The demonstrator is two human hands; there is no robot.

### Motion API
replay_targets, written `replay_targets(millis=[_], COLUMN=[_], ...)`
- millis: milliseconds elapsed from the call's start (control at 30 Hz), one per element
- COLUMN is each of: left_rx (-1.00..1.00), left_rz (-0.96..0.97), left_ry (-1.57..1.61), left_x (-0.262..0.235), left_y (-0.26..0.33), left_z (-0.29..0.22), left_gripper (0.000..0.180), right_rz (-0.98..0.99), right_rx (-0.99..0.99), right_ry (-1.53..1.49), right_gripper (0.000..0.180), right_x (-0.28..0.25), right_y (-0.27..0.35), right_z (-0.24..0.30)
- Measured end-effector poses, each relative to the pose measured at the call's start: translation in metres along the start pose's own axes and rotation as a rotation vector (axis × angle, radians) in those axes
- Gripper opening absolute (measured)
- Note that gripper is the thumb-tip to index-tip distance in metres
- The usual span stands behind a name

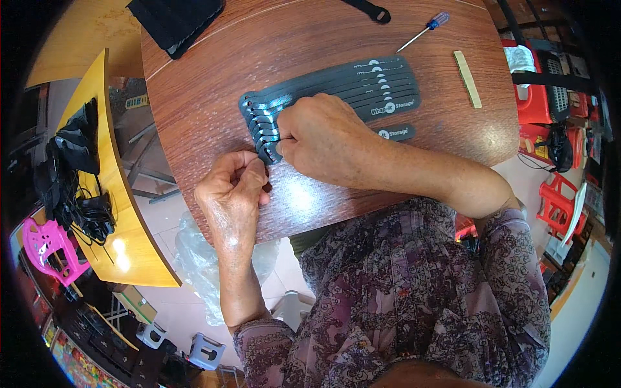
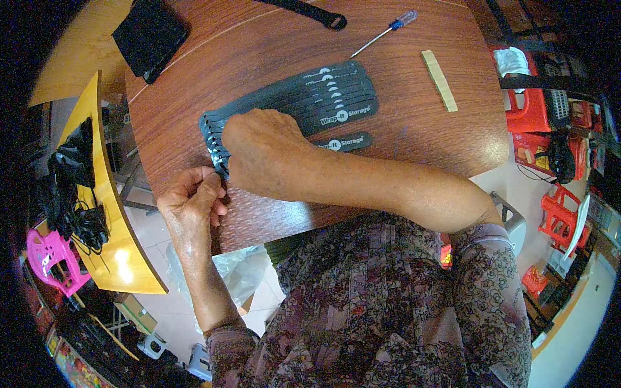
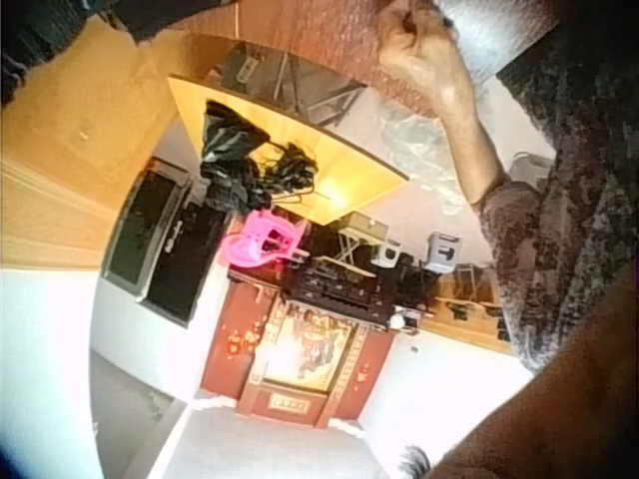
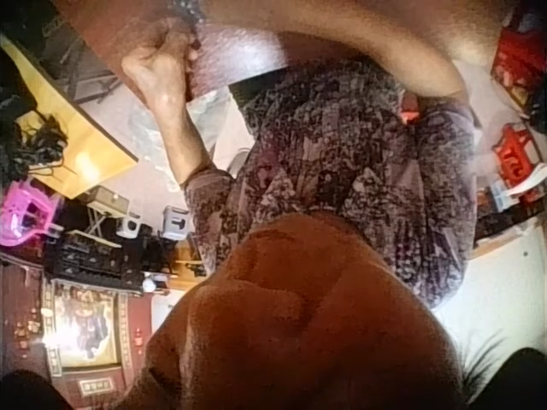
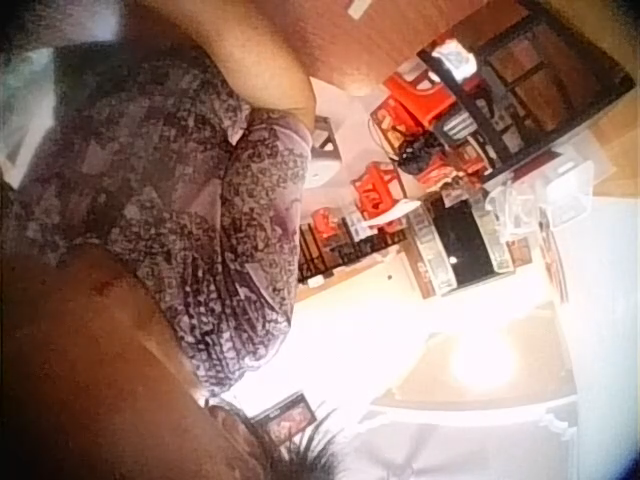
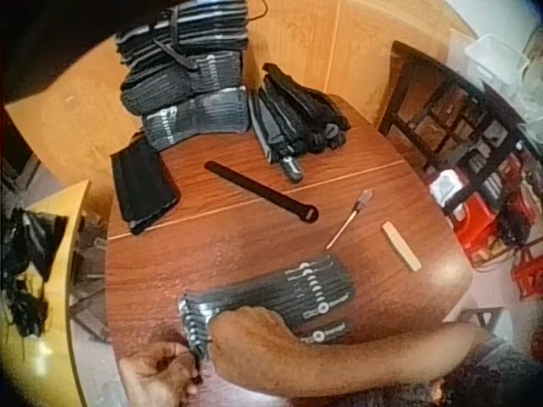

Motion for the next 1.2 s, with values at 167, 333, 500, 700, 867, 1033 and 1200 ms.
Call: replay_targets(millis=[167,333,500,700,867,1033,1200], left_rx=[-0.004,0.000,0.012,0.004,0.010,0.026,0.074], left_rz=[0.000,0.002,0.003,-0.004,-0.008,-0.027,-0.063], left_ry=[0.003,-0.003,0.003,-0.006,-0.015,-0.030,0.024], left_x=[-0.0007,0.0005,0.0010,0.0008,0.0005,0.0011,0.0017], left_y=[-0.0005,0.0004,0.0006,0.0004,0.0025,0.0050,0.0075], left_z=[0.0016,0.0003,0.0006,0.0029,0.0010,0.0019,0.0012], left_gripper=[0.007,0.007,0.007,0.008,0.008,0.010,0.010], right_rz=[0.003,0.001,-0.008,-0.027,-0.017,-0.026,-0.011], right_rx=[-0.010,0.004,0.008,0.011,0.007,0.009,0.018], right_ry=[0.003,-0.003,-0.004,-0.002,0.003,-0.006,-0.011], right_gripper=[0.018,0.018,0.019,0.019,0.020,0.020,0.020], right_x=[0.0001,0.0008,0.0026,-0.0002,0.0001,0.0000,-0.0015], right_y=[-0.0006,-0.0012,-0.0017,-0.0008,-0.0007,-0.0010,-0.0013], right_z=[0.0008,-0.0005,-0.0023,-0.0003,0.0011,0.0000,0.0000])
Point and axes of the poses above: each hand's wrist, its own y-axis away from the middle knuckle, its own x-axis out of the palm, z = x × y, the point moved 7 cm from there along -y, towards the middle knuckle, and after that the axes turned 9 degrees about y, right-handed, at the moved point
